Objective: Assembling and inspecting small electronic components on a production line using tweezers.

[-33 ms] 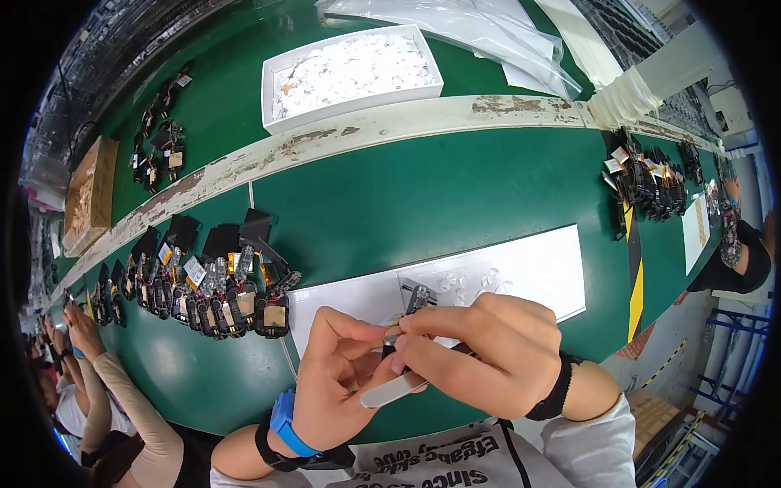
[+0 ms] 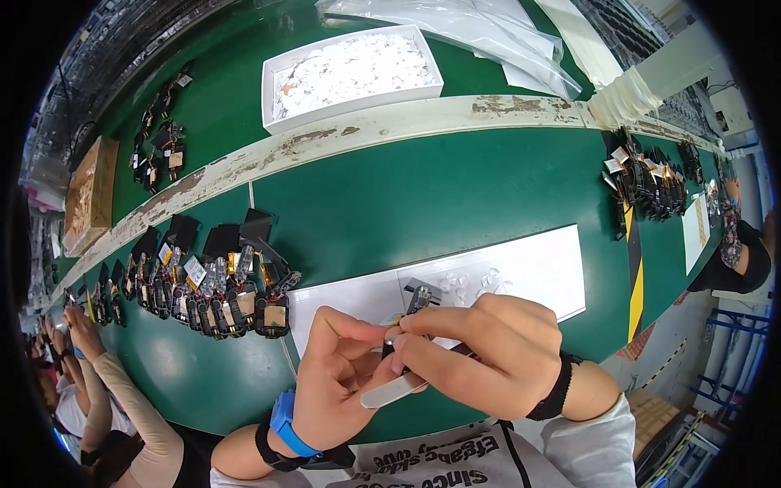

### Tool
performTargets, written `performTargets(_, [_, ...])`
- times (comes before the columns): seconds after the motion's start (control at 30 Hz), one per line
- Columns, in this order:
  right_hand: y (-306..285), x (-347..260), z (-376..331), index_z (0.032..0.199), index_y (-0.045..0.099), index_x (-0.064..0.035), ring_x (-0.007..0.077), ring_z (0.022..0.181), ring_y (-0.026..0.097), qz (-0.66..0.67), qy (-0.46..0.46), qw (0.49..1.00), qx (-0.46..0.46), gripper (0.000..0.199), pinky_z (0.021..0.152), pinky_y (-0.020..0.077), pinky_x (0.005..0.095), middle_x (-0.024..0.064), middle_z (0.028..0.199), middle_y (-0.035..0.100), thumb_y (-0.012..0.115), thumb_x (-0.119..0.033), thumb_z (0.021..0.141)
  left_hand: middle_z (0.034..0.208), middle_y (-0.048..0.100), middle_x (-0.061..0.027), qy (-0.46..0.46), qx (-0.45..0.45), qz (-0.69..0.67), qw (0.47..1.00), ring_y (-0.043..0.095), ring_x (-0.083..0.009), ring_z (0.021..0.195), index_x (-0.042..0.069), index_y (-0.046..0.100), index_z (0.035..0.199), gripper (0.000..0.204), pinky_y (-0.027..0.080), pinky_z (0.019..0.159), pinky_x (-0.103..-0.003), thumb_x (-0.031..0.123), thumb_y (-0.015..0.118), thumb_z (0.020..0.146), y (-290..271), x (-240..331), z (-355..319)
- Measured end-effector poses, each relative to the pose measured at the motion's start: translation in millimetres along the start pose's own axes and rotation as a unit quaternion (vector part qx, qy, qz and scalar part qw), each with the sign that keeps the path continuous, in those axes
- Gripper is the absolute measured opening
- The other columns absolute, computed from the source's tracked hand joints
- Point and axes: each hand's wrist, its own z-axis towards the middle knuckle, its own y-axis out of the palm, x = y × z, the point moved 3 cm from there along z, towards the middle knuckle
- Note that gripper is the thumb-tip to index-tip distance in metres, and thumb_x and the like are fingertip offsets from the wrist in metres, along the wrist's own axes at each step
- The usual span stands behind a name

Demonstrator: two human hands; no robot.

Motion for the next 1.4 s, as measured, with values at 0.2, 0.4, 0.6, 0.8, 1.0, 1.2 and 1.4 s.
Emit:
performTargets(0.2, [3, -2, -1, 0.087, 0.066, -0.0095, 0.0082, 0.048, 0.047, -0.019, -0.012, 0.999, 0.023, 0.028, 0.042, 0.0353, 0.0187, 0.0025, 0.082, 0.067, 0.077, -0.009, 0.062, 0.111, 0.056, -0.0188, 0.015, -0.017, -0.008, 1.0, 0.06, -0.0207, 0.101, -0.001, 0.031, 0.105, 0.026, 0.057, 0.081, -0.031, -0.005, 0.05, 0.089, -1, 0, -1])
performTargets(0.4, [-1, -2, 2, 0.085, 0.067, -0.0114, 0.0087, 0.05, 0.05, -0.017, -0.005, 1.0, 0.022, 0.023, 0.044, 0.0356, 0.0194, 0.0013, 0.082, 0.067, 0.076, -0.007, 0.064, 0.112, 0.055, -0.0185, 0.045, -0.004, -0.031, 0.998, 0.06, -0.0212, 0.102, -0.001, 0.032, 0.106, 0.025, 0.056, 0.083, -0.032, -0.005, 0.049, 0.089, 0, 3, 1])
performTargets(0.6, [-2, -4, 3, 0.084, 0.071, -0.0112, 0.0086, 0.053, 0.048, -0.052, -0.038, 0.997, -0.035, 0.023, 0.044, 0.034, 0.0197, 0.0011, 0.089, 0.067, 0.071, -0.008, 0.061, 0.113, 0.055, -0.0184, 0.037, 0.004, -0.07, 0.997, 0.059, -0.0216, 0.103, -0.001, 0.032, 0.108, 0.025, 0.056, 0.084, -0.033, -0.006, 0.048, 0.089, -1, 5, 0])
performTargets(0.8, [-2, -9, 3, 0.086, 0.071, -0.0081, 0.0082, 0.051, 0.045, -0.095, -0.063, 0.992, -0.046, 0.03, 0.043, 0.033, 0.02, 0.0031, 0.091, 0.066, 0.072, -0.007, 0.057, 0.116, 0.054, -0.018, 0.042, 0.0, -0.072, 0.997, 0.058, -0.0227, 0.106, 0.0, 0.032, 0.109, 0.026, 0.055, 0.086, -0.034, -0.008, 0.047, 0.089, -1, 3, 0])
performTargets(1.0, [-3, -10, 1, 0.087, 0.07, -0.0048, 0.008, 0.049, 0.045, -0.085, -0.059, 0.993, -0.054, 0.029, 0.04, 0.0319, 0.0204, 0.0052, 0.092, 0.066, 0.074, -0.004, 0.058, 0.117, 0.053, -0.0189, 0.048, -0.015, -0.067, 0.996, 0.056, -0.0222, 0.108, 0.001, 0.031, 0.111, 0.028, 0.053, 0.09, -0.036, -0.009, 0.045, 0.089, -1, 2, -1])
performTargets(1.2, [-3, -9, 1, 0.087, 0.07, -0.0032, 0.0084, 0.049, 0.048, -0.068, -0.049, 0.995, -0.062, 0.029, 0.04, 0.033, 0.0202, 0.0068, 0.09, 0.065, 0.074, -0.004, 0.059, 0.117, 0.054, -0.02, 0.036, -0.013, -0.058, 0.998, 0.055, -0.0205, 0.108, 0.002, 0.03, 0.112, 0.03, 0.051, 0.092, -0.036, -0.009, 0.045, 0.089, -1, 2, -1])
performTargets(1.4, [-2, -10, 1, 0.086, 0.069, -0.0029, 0.009, 0.05, 0.05, -0.08, -0.072, 0.993, -0.054, 0.026, 0.039, 0.0338, 0.0202, 0.0077, 0.088, 0.065, 0.072, -0.006, 0.059, 0.118, 0.054, -0.0187, 0.051, -0.02, -0.028, 0.998, 0.055, -0.0174, 0.107, 0.003, 0.032, 0.111, 0.031, 0.05, 0.09, -0.031, -0.01, 0.047, 0.088, -2, 1, -3])
